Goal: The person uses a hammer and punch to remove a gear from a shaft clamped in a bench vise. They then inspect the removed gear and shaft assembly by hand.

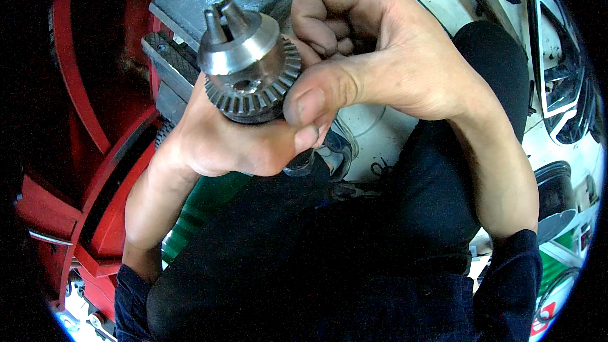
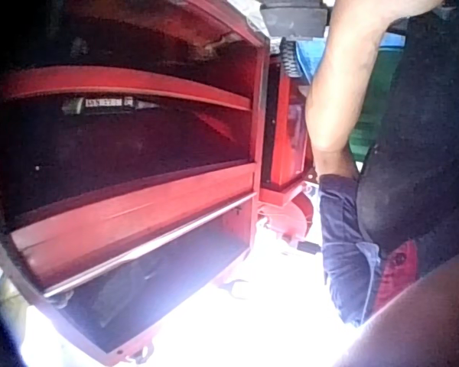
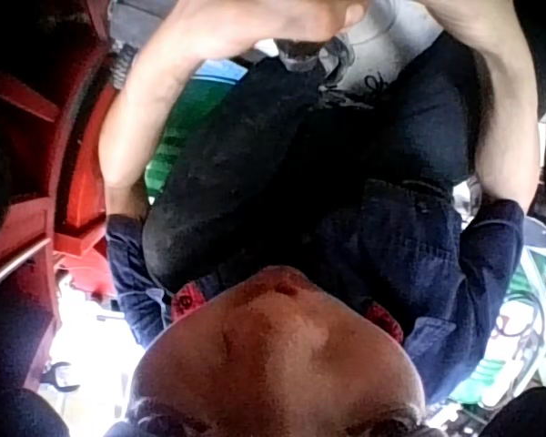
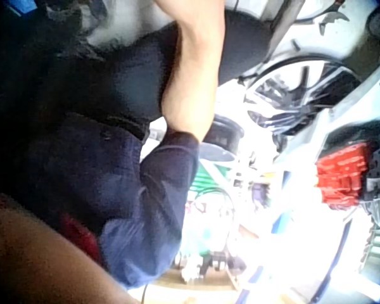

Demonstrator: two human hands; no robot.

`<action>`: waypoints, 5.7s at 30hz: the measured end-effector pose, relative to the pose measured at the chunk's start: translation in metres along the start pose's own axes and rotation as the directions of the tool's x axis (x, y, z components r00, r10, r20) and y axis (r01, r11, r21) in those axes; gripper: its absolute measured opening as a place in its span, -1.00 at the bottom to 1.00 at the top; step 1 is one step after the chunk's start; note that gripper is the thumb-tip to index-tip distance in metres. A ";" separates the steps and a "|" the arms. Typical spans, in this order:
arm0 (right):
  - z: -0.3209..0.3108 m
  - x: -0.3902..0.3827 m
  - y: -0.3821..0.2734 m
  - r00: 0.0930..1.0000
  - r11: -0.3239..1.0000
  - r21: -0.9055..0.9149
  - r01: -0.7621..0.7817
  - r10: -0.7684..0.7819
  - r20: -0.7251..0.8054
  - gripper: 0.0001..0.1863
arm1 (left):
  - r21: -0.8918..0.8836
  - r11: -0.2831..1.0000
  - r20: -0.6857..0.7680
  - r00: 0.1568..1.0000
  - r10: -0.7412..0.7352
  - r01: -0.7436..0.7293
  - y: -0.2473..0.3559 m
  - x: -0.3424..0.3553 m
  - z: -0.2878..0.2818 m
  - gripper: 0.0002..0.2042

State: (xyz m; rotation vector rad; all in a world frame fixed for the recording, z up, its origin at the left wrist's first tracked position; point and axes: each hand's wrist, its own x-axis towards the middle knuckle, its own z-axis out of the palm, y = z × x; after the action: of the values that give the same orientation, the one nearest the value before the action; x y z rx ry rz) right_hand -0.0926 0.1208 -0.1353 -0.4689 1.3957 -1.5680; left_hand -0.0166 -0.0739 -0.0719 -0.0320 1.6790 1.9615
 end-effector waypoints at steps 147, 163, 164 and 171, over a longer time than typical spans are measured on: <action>-0.001 0.009 -0.016 0.974 0.981 0.043 -0.191 0.185 0.130 -0.29 | 0.243 0.964 0.035 0.993 -0.116 0.104 0.009 -0.001 -0.004 -0.61; -0.005 0.008 -0.011 0.927 0.999 -0.015 0.043 -0.034 0.374 -0.32 | 0.113 0.989 -0.064 0.993 0.101 -0.094 -0.019 -0.021 0.038 -0.53; -0.006 0.008 -0.011 0.905 0.997 -0.042 0.072 -0.047 0.423 -0.32 | 0.103 0.990 -0.064 0.993 0.103 -0.096 -0.023 -0.022 0.044 -0.55; 0.007 0.005 -0.013 0.734 0.987 -0.127 0.099 0.014 0.679 -0.38 | 0.175 0.983 0.132 0.991 0.039 -0.062 -0.034 -0.033 0.061 -0.68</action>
State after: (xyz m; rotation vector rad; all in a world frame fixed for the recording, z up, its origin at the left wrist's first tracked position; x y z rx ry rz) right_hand -0.0947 0.1118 -0.1229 -1.0617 0.9243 -1.1311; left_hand 0.0453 -0.0282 -0.0776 0.2009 1.7788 1.8000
